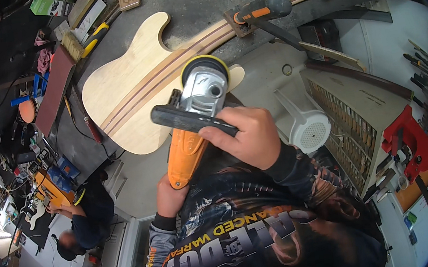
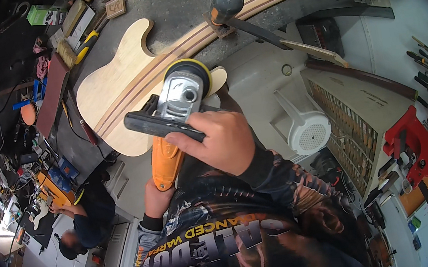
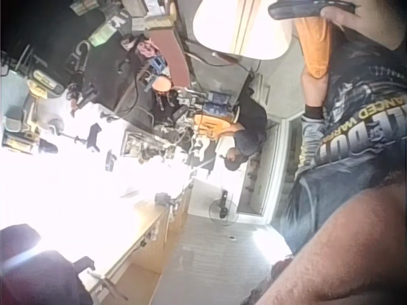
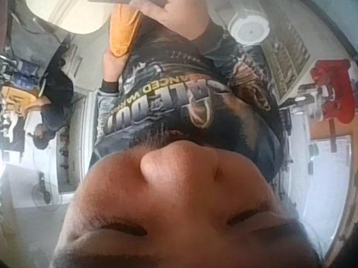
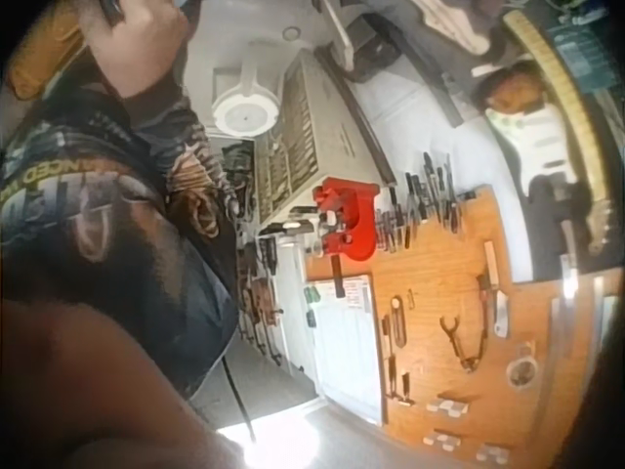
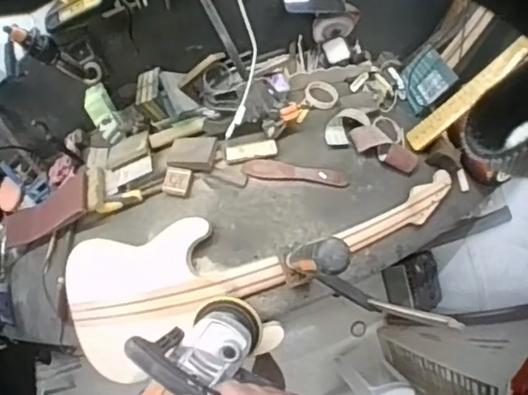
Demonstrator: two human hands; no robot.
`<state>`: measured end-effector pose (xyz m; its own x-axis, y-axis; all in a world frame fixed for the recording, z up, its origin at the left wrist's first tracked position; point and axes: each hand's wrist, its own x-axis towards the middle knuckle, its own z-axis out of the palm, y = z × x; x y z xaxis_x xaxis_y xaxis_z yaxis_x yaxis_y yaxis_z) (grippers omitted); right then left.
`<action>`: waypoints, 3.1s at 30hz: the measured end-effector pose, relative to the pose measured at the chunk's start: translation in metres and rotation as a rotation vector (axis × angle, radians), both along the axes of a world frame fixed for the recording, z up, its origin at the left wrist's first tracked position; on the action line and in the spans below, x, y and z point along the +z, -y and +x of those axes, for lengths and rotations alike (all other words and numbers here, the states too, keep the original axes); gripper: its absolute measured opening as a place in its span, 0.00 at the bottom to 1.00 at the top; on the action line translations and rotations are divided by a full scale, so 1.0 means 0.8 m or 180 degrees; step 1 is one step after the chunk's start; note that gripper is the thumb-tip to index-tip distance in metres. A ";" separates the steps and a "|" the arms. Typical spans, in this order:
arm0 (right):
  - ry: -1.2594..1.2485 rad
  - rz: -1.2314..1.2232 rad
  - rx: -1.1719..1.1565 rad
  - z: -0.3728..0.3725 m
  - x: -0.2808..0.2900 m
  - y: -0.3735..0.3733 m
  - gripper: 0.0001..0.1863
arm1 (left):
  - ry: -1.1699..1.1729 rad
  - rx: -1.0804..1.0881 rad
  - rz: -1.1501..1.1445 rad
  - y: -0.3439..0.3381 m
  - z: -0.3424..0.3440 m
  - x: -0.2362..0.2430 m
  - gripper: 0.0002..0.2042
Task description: The person sands the back of an electric guitar body using a power sander, moving it across the wood surface and then wiping the surface by hand.
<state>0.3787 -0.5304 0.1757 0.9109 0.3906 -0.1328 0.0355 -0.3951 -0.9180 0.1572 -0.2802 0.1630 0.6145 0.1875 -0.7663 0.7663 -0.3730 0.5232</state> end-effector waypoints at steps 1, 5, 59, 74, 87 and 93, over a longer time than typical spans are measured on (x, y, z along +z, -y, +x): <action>0.0093 0.0041 -0.0164 0.000 0.000 0.005 0.19 | 0.0018 -0.0042 -0.0041 0.003 0.004 -0.001 0.16; -0.0217 -0.0199 -0.0137 -0.006 0.009 0.037 0.16 | 0.0067 -0.0229 -0.0052 0.012 0.014 -0.009 0.17; 0.0175 0.0177 0.0219 0.027 -0.010 -0.076 0.26 | 0.0017 0.0646 0.0021 -0.025 -0.011 0.000 0.15; 0.0205 0.0077 0.0193 0.036 -0.013 -0.070 0.25 | 0.0061 0.0585 0.0023 -0.021 0.000 -0.005 0.14; 0.0076 -0.0009 0.0503 0.040 -0.010 -0.071 0.17 | 0.0039 0.0680 0.0041 -0.019 -0.011 -0.014 0.13; 0.0000 -0.0175 0.0468 0.050 -0.004 -0.043 0.17 | 0.0073 0.0491 -0.0026 0.000 0.009 -0.010 0.13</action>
